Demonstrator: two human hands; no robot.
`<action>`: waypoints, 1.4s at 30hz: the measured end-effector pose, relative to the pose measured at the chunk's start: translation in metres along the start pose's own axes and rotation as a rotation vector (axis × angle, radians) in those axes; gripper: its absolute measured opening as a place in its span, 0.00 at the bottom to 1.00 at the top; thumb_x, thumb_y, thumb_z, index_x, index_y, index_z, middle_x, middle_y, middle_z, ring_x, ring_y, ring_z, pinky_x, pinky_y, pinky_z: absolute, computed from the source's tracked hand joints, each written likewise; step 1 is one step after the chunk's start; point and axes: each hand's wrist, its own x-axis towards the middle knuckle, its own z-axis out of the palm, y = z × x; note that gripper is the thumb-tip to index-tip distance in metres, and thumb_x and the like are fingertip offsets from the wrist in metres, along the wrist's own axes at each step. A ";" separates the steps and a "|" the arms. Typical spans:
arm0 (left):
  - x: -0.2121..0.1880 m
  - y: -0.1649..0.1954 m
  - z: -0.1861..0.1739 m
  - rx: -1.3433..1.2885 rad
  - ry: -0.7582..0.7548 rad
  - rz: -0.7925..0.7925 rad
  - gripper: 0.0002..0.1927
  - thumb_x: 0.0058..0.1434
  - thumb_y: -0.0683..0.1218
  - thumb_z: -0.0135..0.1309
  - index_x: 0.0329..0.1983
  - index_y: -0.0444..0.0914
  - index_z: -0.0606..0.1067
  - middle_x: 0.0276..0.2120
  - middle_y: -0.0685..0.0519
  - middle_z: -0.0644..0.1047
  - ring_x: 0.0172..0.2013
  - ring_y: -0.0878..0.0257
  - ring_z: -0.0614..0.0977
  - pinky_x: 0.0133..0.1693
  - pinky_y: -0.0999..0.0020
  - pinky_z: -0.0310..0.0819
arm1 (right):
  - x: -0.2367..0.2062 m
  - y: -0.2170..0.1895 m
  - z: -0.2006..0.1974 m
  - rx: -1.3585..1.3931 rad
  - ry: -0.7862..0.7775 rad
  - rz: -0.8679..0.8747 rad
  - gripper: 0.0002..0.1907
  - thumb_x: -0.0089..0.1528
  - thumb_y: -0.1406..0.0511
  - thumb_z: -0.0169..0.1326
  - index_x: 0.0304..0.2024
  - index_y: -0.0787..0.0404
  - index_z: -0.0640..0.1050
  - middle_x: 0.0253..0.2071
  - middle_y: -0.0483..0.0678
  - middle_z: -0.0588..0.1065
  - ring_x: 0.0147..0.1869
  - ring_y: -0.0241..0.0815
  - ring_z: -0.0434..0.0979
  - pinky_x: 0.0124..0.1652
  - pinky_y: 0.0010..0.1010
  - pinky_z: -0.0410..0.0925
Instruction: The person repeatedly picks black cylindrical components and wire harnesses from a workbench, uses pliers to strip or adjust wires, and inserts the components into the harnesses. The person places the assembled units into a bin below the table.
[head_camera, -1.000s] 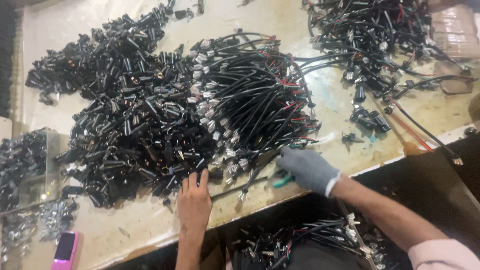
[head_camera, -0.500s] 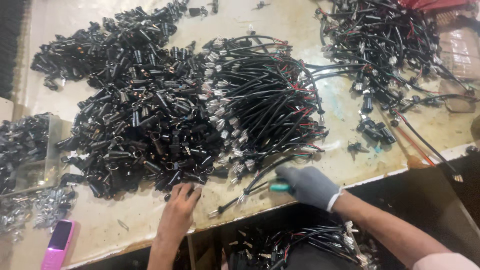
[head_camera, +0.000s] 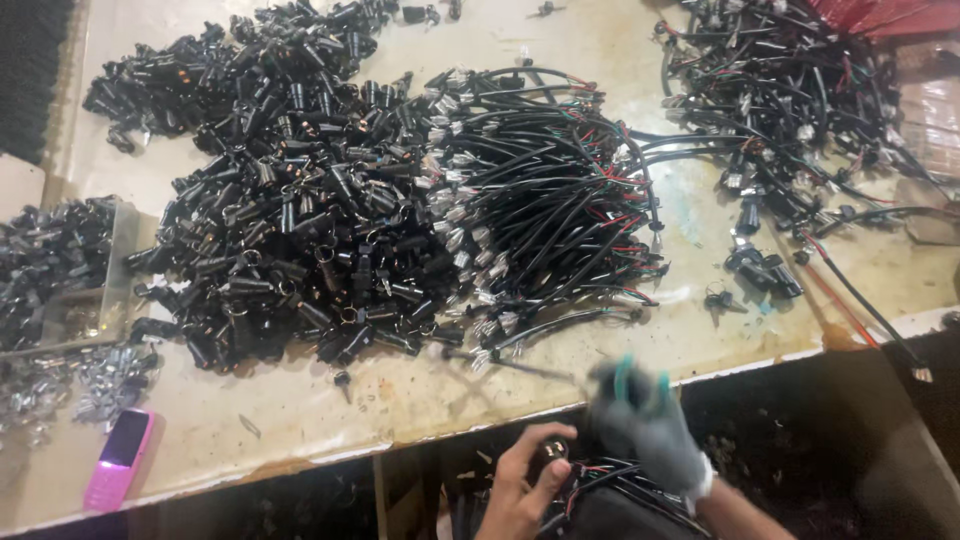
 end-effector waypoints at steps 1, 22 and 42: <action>0.000 -0.001 0.001 0.075 -0.010 0.076 0.22 0.70 0.53 0.54 0.59 0.34 0.73 0.46 0.56 0.75 0.48 0.70 0.73 0.48 0.76 0.63 | -0.009 -0.008 0.000 0.008 -0.004 0.172 0.15 0.54 0.74 0.58 0.44 0.60 0.83 0.31 0.49 0.79 0.29 0.39 0.75 0.27 0.32 0.68; 0.007 -0.001 0.021 0.264 0.093 0.096 0.13 0.64 0.40 0.58 0.50 0.31 0.77 0.32 0.45 0.84 0.34 0.60 0.85 0.38 0.68 0.77 | -0.011 -0.010 0.015 -0.009 -0.036 -0.632 0.05 0.58 0.74 0.53 0.34 0.60 0.71 0.28 0.49 0.68 0.27 0.38 0.69 0.27 0.29 0.66; 0.016 0.011 0.021 0.745 -0.291 0.054 0.39 0.63 0.45 0.58 0.74 0.29 0.58 0.32 0.42 0.81 0.34 0.48 0.85 0.38 0.57 0.79 | 0.016 -0.023 -0.004 0.914 -0.114 0.021 0.07 0.59 0.69 0.52 0.39 0.60 0.70 0.24 0.43 0.63 0.21 0.33 0.56 0.19 0.27 0.52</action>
